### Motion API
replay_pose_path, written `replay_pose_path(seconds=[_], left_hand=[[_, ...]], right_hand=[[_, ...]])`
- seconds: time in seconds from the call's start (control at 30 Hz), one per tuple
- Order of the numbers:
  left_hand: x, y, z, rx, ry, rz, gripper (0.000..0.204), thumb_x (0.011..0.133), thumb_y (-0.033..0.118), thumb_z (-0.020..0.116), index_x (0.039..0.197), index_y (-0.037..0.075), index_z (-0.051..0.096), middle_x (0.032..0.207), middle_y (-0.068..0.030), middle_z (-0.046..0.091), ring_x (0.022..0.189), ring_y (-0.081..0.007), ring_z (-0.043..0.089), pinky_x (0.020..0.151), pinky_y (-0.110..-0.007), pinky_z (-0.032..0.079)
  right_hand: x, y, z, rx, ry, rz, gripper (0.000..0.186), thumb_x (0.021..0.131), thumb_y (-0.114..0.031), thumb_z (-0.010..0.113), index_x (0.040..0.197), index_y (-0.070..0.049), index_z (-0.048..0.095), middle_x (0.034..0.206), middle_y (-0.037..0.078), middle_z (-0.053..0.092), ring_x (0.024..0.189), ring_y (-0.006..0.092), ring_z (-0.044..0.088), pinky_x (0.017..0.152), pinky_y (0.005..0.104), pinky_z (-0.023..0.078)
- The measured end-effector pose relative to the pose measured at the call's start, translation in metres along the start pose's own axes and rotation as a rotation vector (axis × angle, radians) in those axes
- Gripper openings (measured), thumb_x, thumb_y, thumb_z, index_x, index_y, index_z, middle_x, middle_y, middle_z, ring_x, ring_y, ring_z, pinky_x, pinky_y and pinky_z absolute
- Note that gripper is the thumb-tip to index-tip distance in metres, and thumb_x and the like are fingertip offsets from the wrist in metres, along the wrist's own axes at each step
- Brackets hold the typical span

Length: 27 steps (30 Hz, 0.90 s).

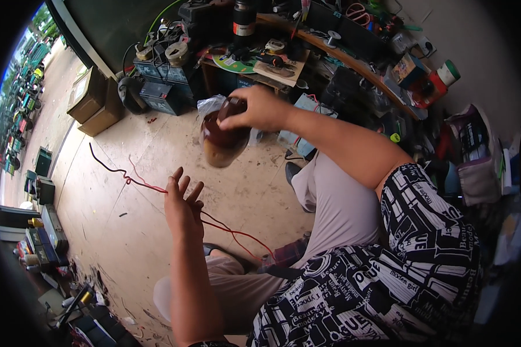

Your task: The person works on a small electronic device by hand while seated, using a screwdriver to manipulate internal components and handling various wires.

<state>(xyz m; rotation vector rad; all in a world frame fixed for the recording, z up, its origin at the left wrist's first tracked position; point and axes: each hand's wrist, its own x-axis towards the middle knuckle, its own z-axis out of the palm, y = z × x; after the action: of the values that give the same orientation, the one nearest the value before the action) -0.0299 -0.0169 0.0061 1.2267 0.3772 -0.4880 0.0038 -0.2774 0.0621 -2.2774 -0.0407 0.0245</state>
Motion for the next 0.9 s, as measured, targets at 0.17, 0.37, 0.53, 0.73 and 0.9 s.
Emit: replay_pose_path(seconds=[0.17,0.37,0.53,0.73,0.9], left_hand=[[-0.016,0.013,0.004,-0.074,-0.087,0.007,0.047,0.095,0.041,0.043,0.131,0.010,0.049,0.133,-0.0137,0.048,0.105,-0.0240,0.060,0.054,-0.020,0.039],[-0.018,0.030,0.011,-0.135,-0.090,-0.010,0.044,0.097,0.039,0.043,0.127,0.008,0.050,0.126,-0.0118,0.055,0.101,-0.0195,0.061,0.057,-0.021,0.041],[-0.016,0.040,0.012,-0.170,-0.087,-0.027,0.043,0.096,0.039,0.045,0.125,0.008,0.051,0.125,-0.0102,0.055,0.099,-0.0183,0.061,0.061,-0.020,0.041],[-0.017,0.047,0.004,-0.259,-0.102,-0.026,0.041,0.096,0.039,0.045,0.122,0.009,0.051,0.122,-0.0077,0.056,0.095,-0.0171,0.059,0.068,-0.023,0.043],[-0.004,0.053,0.004,-0.277,0.025,-0.002,0.039,0.097,0.038,0.043,0.115,0.005,0.053,0.114,-0.0117,0.058,0.088,-0.0185,0.059,0.066,-0.025,0.042]], right_hand=[[0.027,0.024,-0.031,-0.491,0.216,-0.086,0.055,0.062,-0.044,0.072,0.097,-0.002,0.066,0.098,0.016,0.065,0.092,0.0311,0.062,0.080,0.0373,0.050],[0.055,0.073,-0.031,-0.797,0.027,-0.116,0.050,0.065,-0.038,0.072,0.103,-0.006,0.063,0.100,0.012,0.062,0.096,0.0296,0.060,0.080,0.0386,0.049],[0.081,0.116,-0.007,-0.866,-0.146,-0.175,0.042,0.067,-0.029,0.074,0.101,-0.008,0.062,0.100,0.008,0.061,0.099,0.0276,0.058,0.081,0.0389,0.049],[0.118,0.172,0.031,-1.101,-0.282,-0.243,0.023,0.070,-0.017,0.068,0.092,-0.008,0.064,0.097,0.007,0.062,0.100,0.0266,0.058,0.076,0.0380,0.052],[0.137,0.225,0.048,-1.180,-0.360,-0.173,0.022,0.069,-0.023,0.070,0.088,-0.012,0.064,0.092,0.005,0.061,0.094,0.0240,0.059,0.075,0.0369,0.051]])
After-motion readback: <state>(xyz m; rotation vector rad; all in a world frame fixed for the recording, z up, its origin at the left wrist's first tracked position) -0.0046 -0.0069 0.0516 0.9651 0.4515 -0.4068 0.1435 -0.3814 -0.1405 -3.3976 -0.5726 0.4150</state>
